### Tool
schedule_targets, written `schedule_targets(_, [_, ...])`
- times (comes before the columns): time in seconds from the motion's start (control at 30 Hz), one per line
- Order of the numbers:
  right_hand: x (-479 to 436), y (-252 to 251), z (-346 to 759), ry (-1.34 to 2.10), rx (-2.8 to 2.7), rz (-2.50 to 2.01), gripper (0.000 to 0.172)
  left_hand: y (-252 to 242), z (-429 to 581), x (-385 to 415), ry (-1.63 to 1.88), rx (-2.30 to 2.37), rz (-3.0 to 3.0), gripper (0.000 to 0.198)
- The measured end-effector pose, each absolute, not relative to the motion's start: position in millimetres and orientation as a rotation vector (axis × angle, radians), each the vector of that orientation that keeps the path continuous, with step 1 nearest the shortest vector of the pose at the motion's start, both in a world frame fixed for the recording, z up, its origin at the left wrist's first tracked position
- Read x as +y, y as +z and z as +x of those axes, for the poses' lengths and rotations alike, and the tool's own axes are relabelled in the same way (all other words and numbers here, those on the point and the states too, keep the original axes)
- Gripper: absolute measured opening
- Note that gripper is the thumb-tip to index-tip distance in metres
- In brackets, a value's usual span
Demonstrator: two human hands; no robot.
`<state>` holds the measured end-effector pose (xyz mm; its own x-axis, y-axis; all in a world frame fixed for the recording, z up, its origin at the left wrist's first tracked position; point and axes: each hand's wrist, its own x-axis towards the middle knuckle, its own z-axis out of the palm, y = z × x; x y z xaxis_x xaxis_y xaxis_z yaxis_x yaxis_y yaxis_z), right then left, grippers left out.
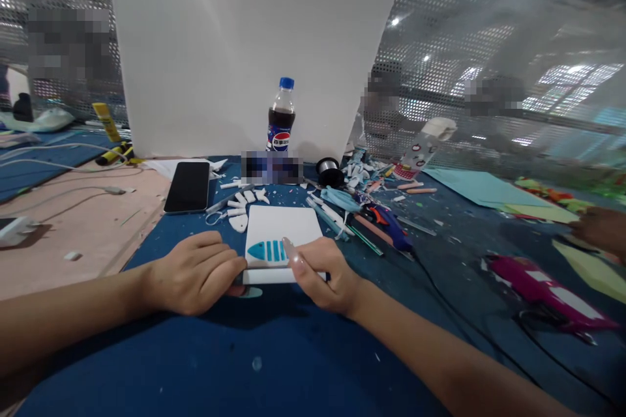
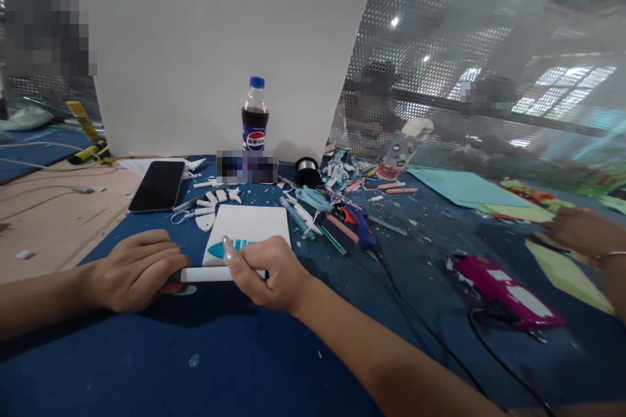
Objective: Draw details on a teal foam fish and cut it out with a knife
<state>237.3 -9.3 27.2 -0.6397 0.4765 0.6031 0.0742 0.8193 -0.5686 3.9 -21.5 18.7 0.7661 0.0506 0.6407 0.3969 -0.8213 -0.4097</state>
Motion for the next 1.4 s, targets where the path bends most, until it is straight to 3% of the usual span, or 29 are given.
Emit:
schedule_targets(0.43, [-11.9, 27.2, 232.8, 0.536, -2.211, -0.409, 0.041, 19.0, 3.5, -18.1, -0.866, -0.33, -2.364, 0.025])
schedule_targets(0.57, [-5.8, 38.3, 235.7, 0.363, -2.25, -0.499, 0.046, 19.1, 4.5, -9.7, -0.837, -0.53, -2.444, 0.028])
schedule_targets(0.7, [7.2, 45.7, 247.7, 0.04, -2.143, -0.578, 0.042, 7.3, 2.5, -0.7, -0.916, -0.745, -2.387, 0.018])
schedule_targets(0.83, [29.0, 37.5, 262.0, -0.161, -2.005, -0.932, 0.045, -10.5, -0.1, 6.8, -0.76, -1.335, -2.126, 0.036])
schedule_targets(1.03, [36.9, 15.5, 258.0, 0.059, -2.062, -1.297, 0.043, -13.1, -4.7, 13.8, -0.393, -1.623, -2.106, 0.046])
schedule_targets(1.4, [41.8, 3.9, 252.3, 0.191, -1.979, -1.231, 0.036, -9.4, -9.6, 18.7, -0.272, -1.76, -2.286, 0.051])
